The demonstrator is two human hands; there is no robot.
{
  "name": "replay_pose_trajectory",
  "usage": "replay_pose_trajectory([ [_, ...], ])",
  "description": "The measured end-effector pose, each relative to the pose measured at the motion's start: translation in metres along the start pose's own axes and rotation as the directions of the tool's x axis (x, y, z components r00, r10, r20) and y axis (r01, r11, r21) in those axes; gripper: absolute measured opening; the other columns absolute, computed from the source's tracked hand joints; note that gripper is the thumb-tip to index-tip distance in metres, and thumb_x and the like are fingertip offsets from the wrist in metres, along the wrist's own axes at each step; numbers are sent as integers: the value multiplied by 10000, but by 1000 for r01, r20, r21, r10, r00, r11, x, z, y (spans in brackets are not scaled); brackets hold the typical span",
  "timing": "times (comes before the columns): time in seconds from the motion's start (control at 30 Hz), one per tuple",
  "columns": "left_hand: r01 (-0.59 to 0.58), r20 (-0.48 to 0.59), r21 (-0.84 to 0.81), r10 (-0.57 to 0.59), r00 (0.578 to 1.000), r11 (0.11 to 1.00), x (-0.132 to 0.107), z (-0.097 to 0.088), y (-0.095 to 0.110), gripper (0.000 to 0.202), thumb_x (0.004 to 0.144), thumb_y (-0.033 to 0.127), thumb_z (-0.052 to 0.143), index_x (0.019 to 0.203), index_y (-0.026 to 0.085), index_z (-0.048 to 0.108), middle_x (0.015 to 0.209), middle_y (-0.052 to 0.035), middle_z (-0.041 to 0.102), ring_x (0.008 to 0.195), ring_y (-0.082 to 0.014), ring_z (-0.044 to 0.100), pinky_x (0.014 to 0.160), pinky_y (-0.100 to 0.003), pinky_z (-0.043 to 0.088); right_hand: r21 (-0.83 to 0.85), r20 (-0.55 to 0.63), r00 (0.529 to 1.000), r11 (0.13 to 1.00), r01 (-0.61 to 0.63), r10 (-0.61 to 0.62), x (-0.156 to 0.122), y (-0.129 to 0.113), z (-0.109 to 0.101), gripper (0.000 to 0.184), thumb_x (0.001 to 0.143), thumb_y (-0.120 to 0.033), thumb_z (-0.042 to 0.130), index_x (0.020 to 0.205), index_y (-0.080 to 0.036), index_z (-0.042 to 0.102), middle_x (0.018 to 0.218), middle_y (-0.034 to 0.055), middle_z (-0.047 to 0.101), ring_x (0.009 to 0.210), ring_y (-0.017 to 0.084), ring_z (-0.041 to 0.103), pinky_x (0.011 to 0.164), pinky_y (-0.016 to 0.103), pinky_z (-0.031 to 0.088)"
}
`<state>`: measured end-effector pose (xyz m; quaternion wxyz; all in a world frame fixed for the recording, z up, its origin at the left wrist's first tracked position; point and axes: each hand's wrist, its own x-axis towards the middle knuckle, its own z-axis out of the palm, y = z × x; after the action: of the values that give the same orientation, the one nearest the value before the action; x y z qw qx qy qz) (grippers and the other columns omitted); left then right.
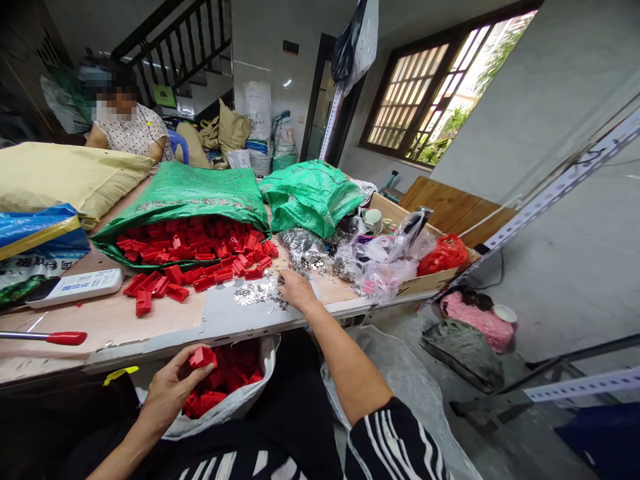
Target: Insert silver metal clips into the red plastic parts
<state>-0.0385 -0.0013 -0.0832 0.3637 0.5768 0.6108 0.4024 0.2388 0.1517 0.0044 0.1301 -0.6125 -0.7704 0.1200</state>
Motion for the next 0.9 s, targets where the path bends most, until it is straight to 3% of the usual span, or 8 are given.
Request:
replay_pose_trajectory([
  [0.1,-11,-48,-62,8,999,998,-1,3,1,410,697,497,659,995,216,695,925,-39,749,858,-230,691,776,-298,539,19,22,1000,1000,14,-14,-2,1,1,137,803,-269,623,935,-231,620,951,5,683,834,155,595,630,215,362],
  [0.23,1,-97,-92,-10,995,996,-3,7,1,431,674,512,668,979,210,700,894,-42,749,830,-230,690,731,-288,544,-12,-8,1000,1000,-23,23,-4,9,-3,145,863,-226,521,961,-222,629,994,25,685,891,168,593,657,224,367],
  [0.53,13,-14,-65,-14,1000,998,-1,2,5,420,686,502,669,993,217,692,927,-36,749,875,-234,688,792,-306,536,-127,51,998,992,-17,23,-6,-1,0,125,825,-262,584,876,-215,687,956,53,686,869,190,597,659,238,371],
  [0.73,10,-58,-68,-14,998,998,-3,-1,5,404,683,486,675,984,216,697,939,-42,750,882,-240,687,805,-316,531,-163,33,999,986,-31,37,-7,-3,-2,153,856,-245,547,939,-234,676,1014,56,667,904,199,592,675,249,382],
  [0.9,31,-15,-60,-32,999,998,-2,3,6,419,683,482,683,1008,216,692,957,-45,748,903,-247,685,821,-329,526,-179,39,999,984,-5,13,-5,-9,4,164,863,-263,557,981,-239,668,1019,49,660,929,187,585,711,244,389],
])
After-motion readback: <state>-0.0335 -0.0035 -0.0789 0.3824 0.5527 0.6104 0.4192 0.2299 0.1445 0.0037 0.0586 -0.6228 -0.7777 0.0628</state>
